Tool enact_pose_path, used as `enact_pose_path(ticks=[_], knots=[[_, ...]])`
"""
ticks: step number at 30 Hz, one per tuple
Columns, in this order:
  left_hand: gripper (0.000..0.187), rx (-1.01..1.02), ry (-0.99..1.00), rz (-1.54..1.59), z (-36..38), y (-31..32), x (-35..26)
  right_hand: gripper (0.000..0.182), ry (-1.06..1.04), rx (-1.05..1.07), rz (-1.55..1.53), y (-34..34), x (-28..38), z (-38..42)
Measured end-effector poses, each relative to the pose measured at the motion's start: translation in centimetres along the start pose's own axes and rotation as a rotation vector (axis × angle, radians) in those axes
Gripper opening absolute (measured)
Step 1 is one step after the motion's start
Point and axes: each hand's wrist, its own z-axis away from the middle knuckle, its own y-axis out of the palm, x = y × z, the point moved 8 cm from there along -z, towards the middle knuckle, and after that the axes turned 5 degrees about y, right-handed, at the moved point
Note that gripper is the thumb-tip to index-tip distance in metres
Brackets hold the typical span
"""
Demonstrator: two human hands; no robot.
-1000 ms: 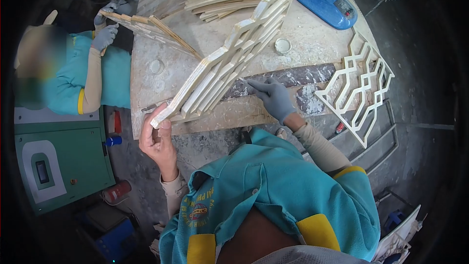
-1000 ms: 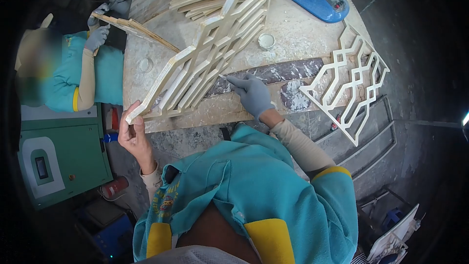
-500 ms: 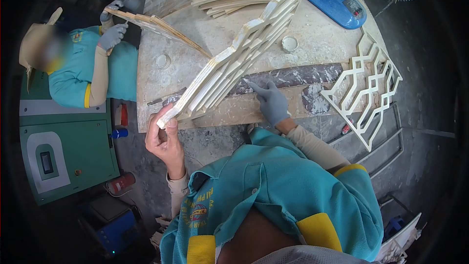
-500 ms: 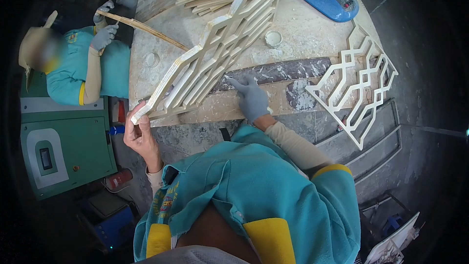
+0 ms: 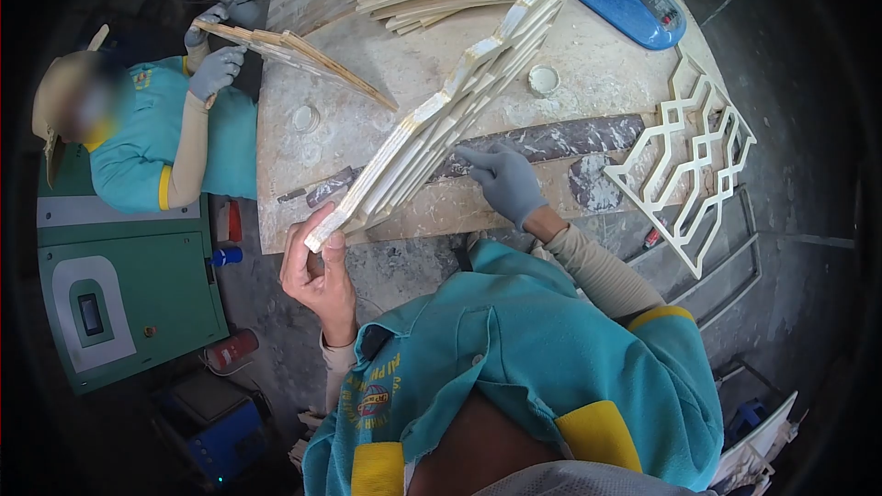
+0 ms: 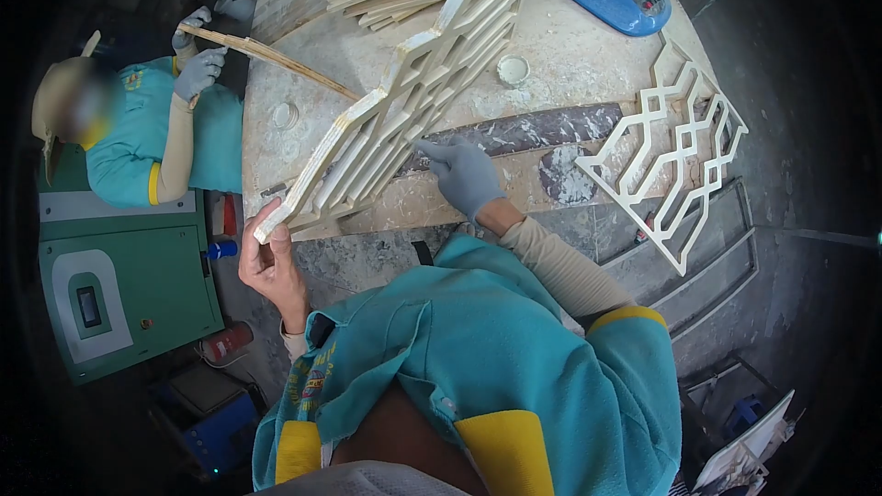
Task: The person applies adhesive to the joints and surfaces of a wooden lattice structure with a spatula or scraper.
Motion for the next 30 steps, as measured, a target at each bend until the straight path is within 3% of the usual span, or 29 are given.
enact_pose_path(ticks=[4,7,9,16,19,21,25,27,30], knots=[[0.026,0.008,0.026,-0.010,0.2,0.1,0.0,0.045,0.053,-0.157,-0.007,-0.3,-0.9,-1.1],[0.026,0.009,0.047,0.003,0.1,0.1,0.0,0.043,0.059,-0.126,0.092,-0.4,-0.2,-0.7],[0.026,0.008,0.024,0.007,0.1,0.1,0.0,0.042,-0.055,-0.007,0.003,-0.4,0.1,-0.4],[0.027,0.009,0.054,0.008,0.1,0.4,-0.2,0.040,0.059,-0.090,0.023,-0.8,-1.5,-1.4],[0.027,-0.006,0.051,0.023,0.1,0.5,-0.3,0.038,0.011,0.028,0.006,-0.7,-0.3,-1.1],[0.028,0.002,0.031,0.009,0.3,0.4,-0.3,0.038,0.119,0.181,-0.183,-0.7,-0.3,-0.7],[0.028,0.005,0.045,-0.001,0.6,0.5,-0.4,0.039,0.140,0.013,-0.116,-1.1,-1.7,-1.7],[0.028,0.017,0.081,-0.020,0.8,0.6,-0.4,0.040,-0.022,-0.079,0.081,-0.5,-0.6,-1.8],[0.028,-0.001,0.088,-0.009,0.6,0.7,-0.7,0.038,0.066,0.089,0.002,0.2,0.4,-0.8]])
